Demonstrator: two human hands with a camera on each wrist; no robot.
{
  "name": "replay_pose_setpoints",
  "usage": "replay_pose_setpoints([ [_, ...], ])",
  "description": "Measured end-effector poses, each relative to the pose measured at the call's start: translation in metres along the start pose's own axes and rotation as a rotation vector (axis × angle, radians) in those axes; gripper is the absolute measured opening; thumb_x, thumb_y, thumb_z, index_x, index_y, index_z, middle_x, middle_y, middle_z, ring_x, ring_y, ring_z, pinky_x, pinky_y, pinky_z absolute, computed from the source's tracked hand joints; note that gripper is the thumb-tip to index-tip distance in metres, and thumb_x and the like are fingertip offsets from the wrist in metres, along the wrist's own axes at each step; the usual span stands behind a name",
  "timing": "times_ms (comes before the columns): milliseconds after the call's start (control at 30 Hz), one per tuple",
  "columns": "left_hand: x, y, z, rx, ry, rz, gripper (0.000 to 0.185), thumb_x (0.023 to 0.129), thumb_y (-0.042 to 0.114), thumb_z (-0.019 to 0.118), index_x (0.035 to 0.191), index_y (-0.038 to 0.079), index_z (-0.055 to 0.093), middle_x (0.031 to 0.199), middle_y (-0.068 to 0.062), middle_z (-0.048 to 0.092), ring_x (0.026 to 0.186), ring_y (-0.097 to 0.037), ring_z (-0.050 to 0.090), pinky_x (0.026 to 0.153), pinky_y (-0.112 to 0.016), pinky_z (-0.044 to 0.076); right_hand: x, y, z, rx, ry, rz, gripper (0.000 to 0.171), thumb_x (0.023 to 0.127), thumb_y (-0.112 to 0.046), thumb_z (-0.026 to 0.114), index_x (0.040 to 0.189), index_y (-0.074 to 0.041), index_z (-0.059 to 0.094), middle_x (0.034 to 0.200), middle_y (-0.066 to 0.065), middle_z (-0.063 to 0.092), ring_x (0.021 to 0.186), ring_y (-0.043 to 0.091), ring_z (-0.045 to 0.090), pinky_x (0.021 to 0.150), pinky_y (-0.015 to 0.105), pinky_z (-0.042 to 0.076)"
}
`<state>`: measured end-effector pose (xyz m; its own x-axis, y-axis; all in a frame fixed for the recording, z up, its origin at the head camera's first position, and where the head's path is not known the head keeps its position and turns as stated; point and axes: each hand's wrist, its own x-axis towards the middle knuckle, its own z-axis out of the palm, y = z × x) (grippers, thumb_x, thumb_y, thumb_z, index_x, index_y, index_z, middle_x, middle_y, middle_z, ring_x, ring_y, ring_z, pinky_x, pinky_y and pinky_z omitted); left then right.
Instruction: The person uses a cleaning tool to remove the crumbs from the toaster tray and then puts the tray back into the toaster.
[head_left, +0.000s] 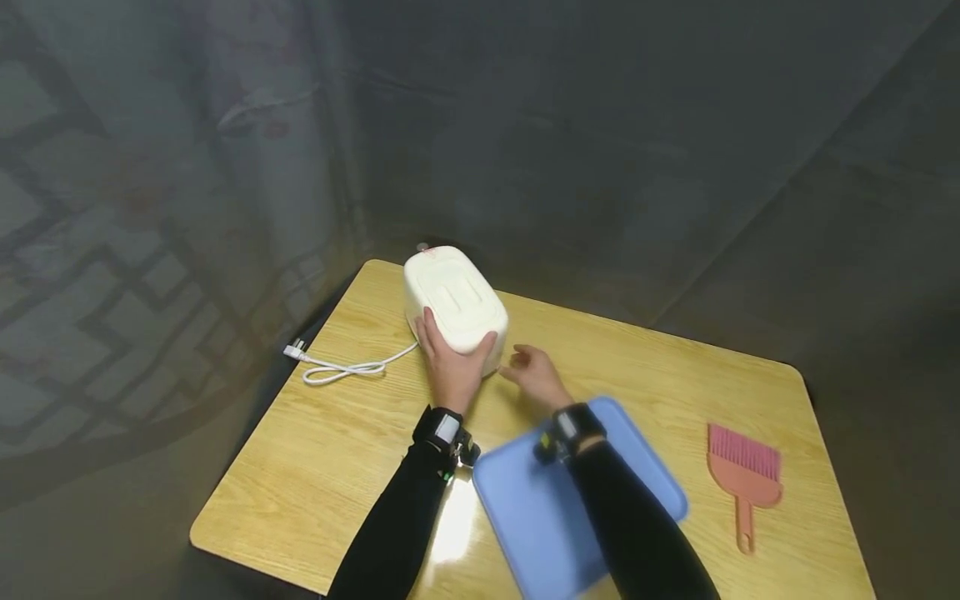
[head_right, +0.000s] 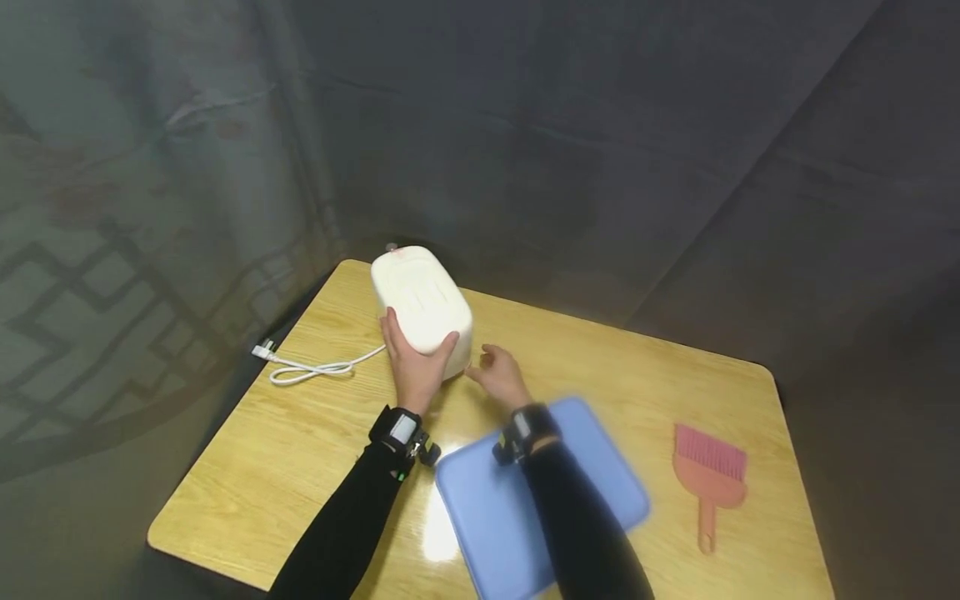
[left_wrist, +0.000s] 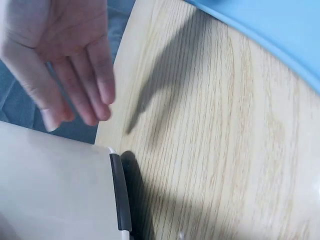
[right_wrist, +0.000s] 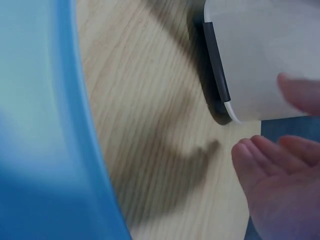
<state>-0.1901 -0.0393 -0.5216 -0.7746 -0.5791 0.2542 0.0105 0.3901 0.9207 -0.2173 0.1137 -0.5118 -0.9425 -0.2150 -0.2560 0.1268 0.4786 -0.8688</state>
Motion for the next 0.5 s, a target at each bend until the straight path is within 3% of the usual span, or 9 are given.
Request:
replay_pose_setpoints([
  [167,0.0,-0.002,-0.005,0.023,-0.002,-0.003,0.123,0.072,0.062,0.085,0.163,0.02,0.015,0.167,-0.017,0.013,0.151,-0.038,0.021,0.119,-0.051,0.028,0.001,0.005,0.011,0.121,0.034,0.108,0.053,0.093,-0.007,0.066,0.141,0.007,0.049,0.125,0.023,0.062,0.108,0.034,0.063,0.094,0.041,0.055],
  [300,-0.002,-0.003,-0.01,0.05,-0.035,-0.014,0.123,0.072,0.065,0.084,0.163,0.021,0.014,0.166,-0.02,0.013,0.147,-0.044,0.028,0.115,-0.054,0.035,0.001,0.011,0.021,0.419,0.02,0.23,0.044,0.091,0.001,0.062,0.132,0.014,0.053,0.112,0.024,0.066,0.094,0.029,0.066,0.093,0.04,0.057],
  [400,-0.004,-0.004,-0.014,0.056,-0.057,-0.023,0.122,0.073,0.066,0.083,0.164,0.024,0.014,0.166,-0.022,0.013,0.144,-0.047,0.032,0.111,-0.057,0.039,0.001,0.014,0.026,0.646,-0.025,0.314,0.034,0.094,0.004,0.058,0.126,0.018,0.055,0.112,0.028,0.065,0.097,0.031,0.067,0.098,0.043,0.055],
  [500,-0.005,-0.003,-0.015,0.058,-0.072,-0.027,0.117,0.074,0.065,0.083,0.163,0.028,0.016,0.166,-0.024,0.011,0.142,-0.051,0.032,0.109,-0.061,0.039,0.004,0.021,0.029,0.777,-0.078,0.353,0.03,0.098,0.002,0.055,0.126,0.015,0.056,0.12,0.031,0.062,0.109,0.038,0.066,0.101,0.045,0.053],
])
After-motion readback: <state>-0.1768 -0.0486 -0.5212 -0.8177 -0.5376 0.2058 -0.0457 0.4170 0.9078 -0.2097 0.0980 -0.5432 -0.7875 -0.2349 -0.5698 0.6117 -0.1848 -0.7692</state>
